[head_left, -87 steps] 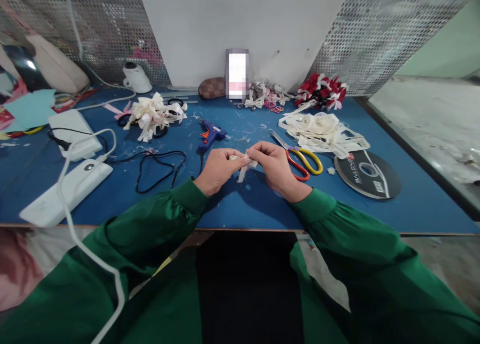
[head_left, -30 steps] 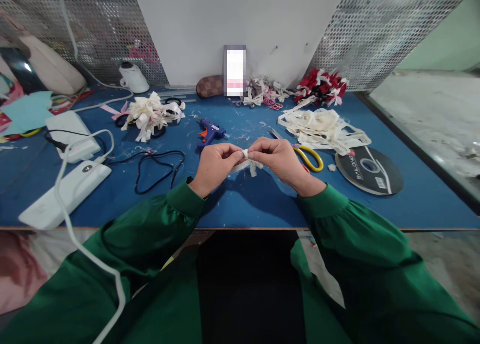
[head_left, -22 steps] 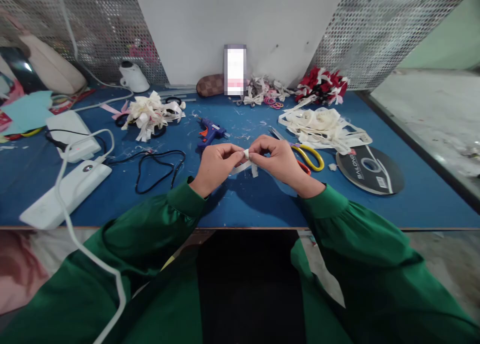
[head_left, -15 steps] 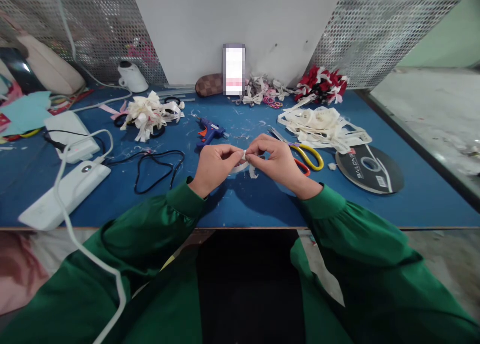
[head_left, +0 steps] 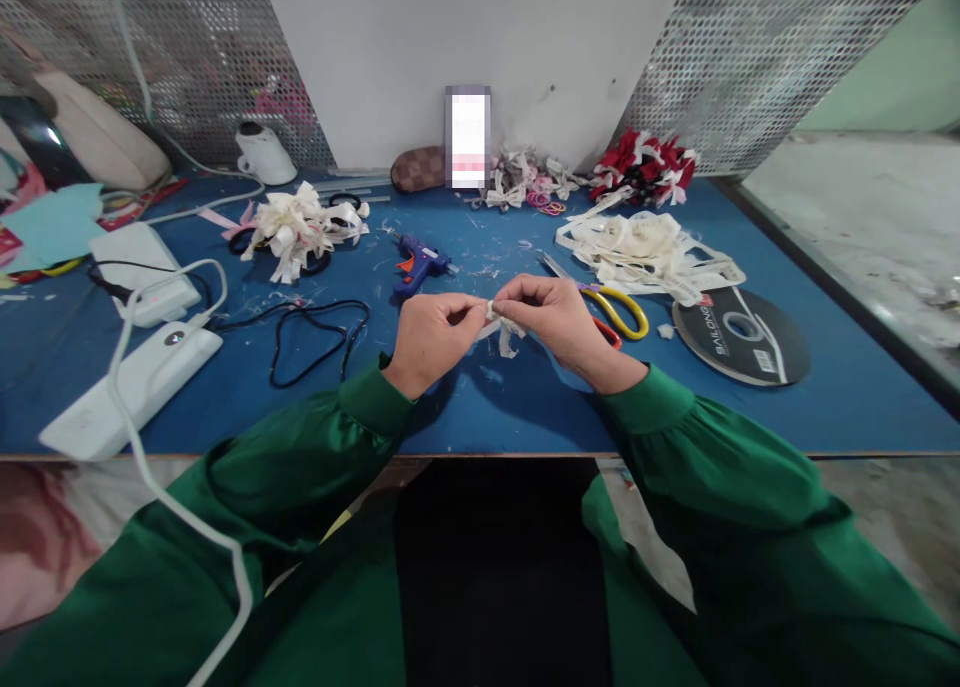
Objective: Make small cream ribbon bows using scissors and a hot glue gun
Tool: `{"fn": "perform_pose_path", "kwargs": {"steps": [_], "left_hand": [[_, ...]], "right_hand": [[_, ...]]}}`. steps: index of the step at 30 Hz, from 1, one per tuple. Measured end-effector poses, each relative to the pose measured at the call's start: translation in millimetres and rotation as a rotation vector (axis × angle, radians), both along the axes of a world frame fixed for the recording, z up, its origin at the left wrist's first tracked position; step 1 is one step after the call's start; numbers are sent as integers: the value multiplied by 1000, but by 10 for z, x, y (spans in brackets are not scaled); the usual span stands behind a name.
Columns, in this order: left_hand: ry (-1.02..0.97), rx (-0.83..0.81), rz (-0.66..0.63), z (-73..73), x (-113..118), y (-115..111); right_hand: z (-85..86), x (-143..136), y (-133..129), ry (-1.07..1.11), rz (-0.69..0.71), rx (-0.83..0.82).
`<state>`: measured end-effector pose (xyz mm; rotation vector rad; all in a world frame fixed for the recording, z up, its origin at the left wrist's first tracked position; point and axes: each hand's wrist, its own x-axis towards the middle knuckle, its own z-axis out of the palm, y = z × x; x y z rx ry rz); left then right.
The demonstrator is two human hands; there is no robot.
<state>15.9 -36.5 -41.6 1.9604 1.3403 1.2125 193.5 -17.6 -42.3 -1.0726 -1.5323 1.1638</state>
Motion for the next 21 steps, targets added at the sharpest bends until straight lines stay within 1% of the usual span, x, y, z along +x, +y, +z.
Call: {"fn": "perform_pose_path", "kwargs": {"steps": [8,14,21], "left_hand": [[-12,-3,-11,-16,-3,7],[-7,-1,-21,-14,6,1],[-44,-34,10,9,-13,33]], "right_hand": [[-1,-11,1,39,8,-56],[-10,-25,-8,35,0,-32],[9,-10,-31,-8,-2,-2]]}}
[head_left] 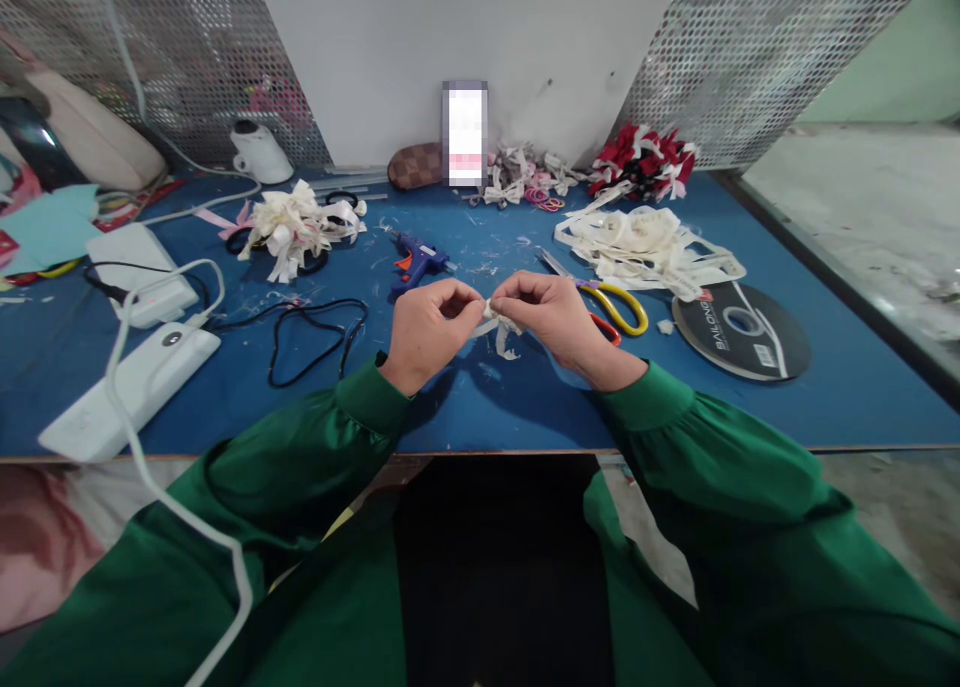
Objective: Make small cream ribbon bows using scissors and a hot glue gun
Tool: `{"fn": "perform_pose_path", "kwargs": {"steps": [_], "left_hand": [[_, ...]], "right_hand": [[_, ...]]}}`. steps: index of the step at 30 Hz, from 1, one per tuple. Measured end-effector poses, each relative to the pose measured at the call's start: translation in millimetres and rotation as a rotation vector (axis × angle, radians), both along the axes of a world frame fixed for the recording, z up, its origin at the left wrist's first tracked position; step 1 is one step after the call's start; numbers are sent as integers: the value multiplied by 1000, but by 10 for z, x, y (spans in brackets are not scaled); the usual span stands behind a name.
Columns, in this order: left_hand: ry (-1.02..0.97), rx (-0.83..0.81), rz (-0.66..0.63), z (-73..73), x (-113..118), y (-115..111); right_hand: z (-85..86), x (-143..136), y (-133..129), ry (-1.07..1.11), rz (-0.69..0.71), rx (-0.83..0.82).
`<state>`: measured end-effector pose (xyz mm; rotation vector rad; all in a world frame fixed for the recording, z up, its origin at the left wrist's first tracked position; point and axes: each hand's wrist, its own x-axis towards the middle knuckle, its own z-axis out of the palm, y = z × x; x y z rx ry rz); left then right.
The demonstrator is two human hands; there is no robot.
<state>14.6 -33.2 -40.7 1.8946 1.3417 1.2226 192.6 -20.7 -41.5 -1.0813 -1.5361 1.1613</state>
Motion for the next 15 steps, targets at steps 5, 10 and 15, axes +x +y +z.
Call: {"fn": "perform_pose_path", "kwargs": {"steps": [5,10,15], "left_hand": [[73,22,-23,0,-8,3],[78,11,-6,7,-3,-3],[29,-55,18,35,4,-5]], "right_hand": [[6,2,0,-51,3,25],[2,6,4,-60,18,22],[23,1,-3,-59,27,13]]}}
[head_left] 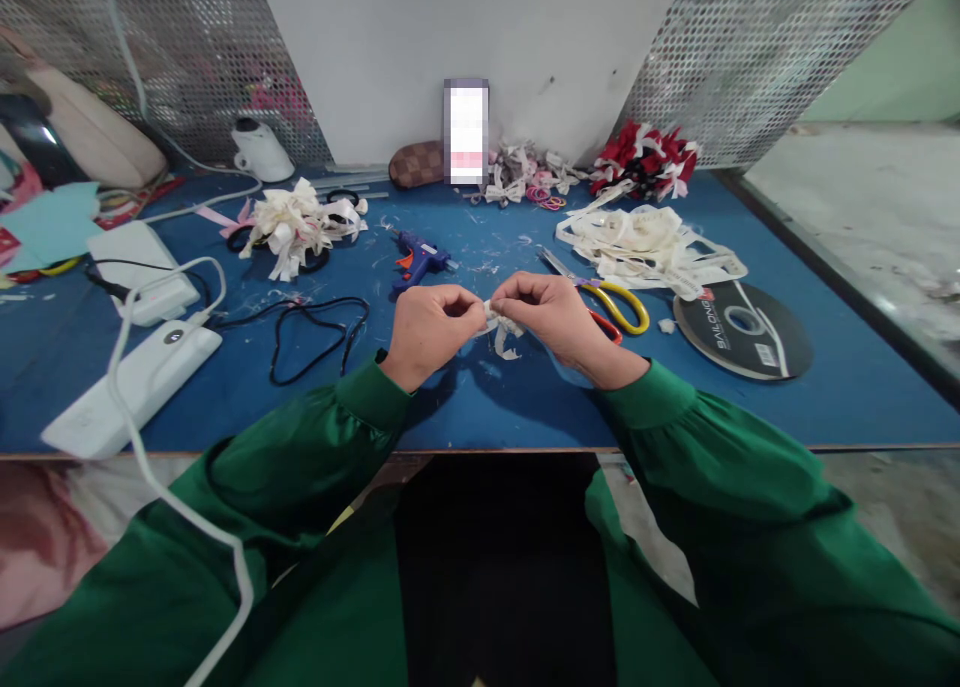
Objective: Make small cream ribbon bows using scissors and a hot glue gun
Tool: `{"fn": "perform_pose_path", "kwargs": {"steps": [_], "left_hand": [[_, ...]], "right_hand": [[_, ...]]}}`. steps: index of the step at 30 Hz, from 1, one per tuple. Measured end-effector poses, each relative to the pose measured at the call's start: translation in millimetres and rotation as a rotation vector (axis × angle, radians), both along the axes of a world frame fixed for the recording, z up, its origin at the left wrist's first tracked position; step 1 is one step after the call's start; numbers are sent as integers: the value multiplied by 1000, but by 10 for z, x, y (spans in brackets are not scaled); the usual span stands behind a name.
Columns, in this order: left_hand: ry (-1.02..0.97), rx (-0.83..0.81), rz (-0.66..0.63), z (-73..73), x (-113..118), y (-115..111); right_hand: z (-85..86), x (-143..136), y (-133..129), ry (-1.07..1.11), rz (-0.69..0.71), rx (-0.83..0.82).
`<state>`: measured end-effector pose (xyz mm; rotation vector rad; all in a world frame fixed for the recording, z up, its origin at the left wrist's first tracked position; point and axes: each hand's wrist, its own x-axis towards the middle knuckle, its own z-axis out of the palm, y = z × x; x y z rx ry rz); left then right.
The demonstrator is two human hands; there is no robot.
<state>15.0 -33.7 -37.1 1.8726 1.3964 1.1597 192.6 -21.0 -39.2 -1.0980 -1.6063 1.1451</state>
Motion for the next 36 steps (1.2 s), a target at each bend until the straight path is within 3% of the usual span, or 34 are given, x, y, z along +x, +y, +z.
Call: {"fn": "perform_pose_path", "kwargs": {"steps": [4,21,36], "left_hand": [[-34,-43,-7,-1,1,2],[107,94,-18,-42,-1,-33],[32,56,11,6,16,-11]], "right_hand": [[30,-3,-16,2,5,-25],[24,-17,-11,54,1,-81],[9,-2,-3,163,2,-129]]}}
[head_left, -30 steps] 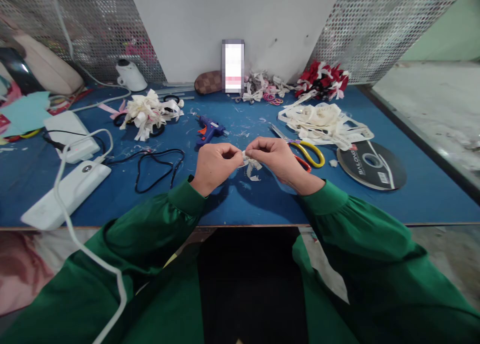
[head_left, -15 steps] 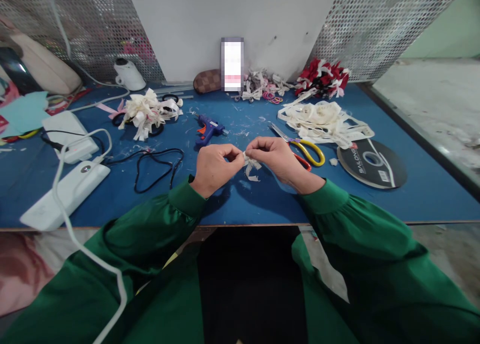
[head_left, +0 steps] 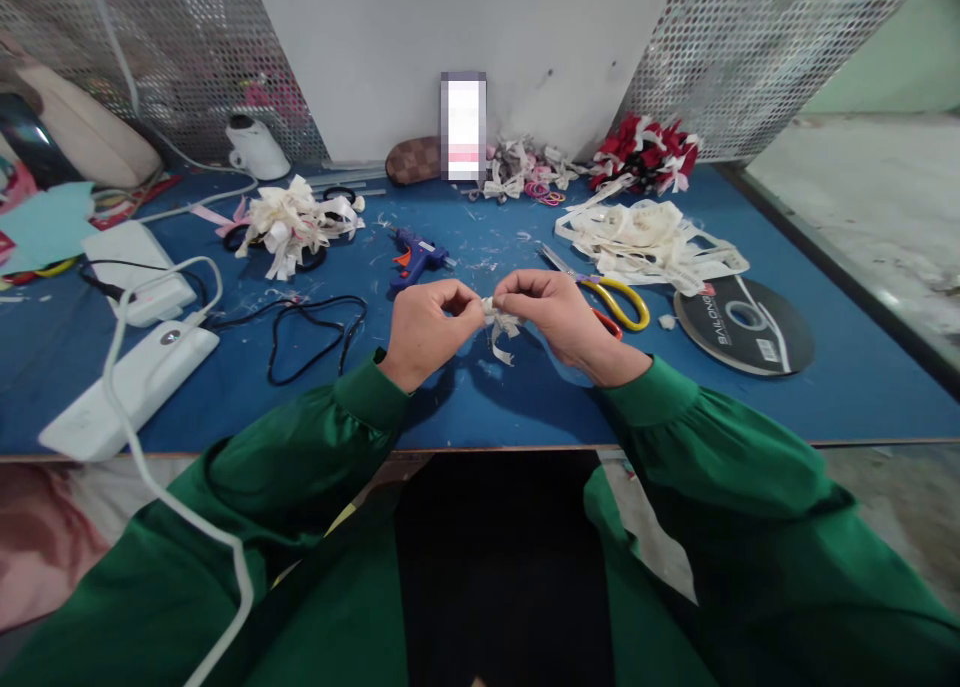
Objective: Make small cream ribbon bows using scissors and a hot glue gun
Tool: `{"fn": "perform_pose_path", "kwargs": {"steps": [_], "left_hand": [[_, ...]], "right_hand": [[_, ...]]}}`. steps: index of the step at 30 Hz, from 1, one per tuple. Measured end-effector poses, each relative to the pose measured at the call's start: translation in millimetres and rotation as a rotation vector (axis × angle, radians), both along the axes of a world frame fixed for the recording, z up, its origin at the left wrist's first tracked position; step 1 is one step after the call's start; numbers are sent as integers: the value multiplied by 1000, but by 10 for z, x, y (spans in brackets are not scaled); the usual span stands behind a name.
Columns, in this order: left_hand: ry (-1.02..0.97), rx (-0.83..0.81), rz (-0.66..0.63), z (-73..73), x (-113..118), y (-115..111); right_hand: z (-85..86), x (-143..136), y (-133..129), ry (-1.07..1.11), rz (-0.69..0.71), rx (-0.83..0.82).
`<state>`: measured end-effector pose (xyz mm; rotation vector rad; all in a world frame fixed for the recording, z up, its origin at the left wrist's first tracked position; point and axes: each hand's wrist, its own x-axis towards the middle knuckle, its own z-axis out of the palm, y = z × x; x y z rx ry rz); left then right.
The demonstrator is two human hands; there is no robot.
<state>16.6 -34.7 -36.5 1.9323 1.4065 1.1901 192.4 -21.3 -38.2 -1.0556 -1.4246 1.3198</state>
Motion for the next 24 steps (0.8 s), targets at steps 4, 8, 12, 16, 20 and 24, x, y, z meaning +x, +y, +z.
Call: {"fn": "perform_pose_path", "kwargs": {"steps": [4,8,12,16,20,24], "left_hand": [[-16,-25,16,-17,-13,21],[-167,0,-60,-38,-25,46],[-144,21,-153,-57,-20,60],[-192,-104,-158,-81,-20,80],[-432,-346,-167,-83,-9,108],[-575,-392,-116,-90,12,113]], "right_hand": [[-30,16,35,78,-24,19],[-42,17,59,134,-28,-31],[-27,16,48,158,8,-73],[-33,30,47,199,46,-107],[-41,40,60,289,47,-146],[-28,12,40,185,16,-66]]}}
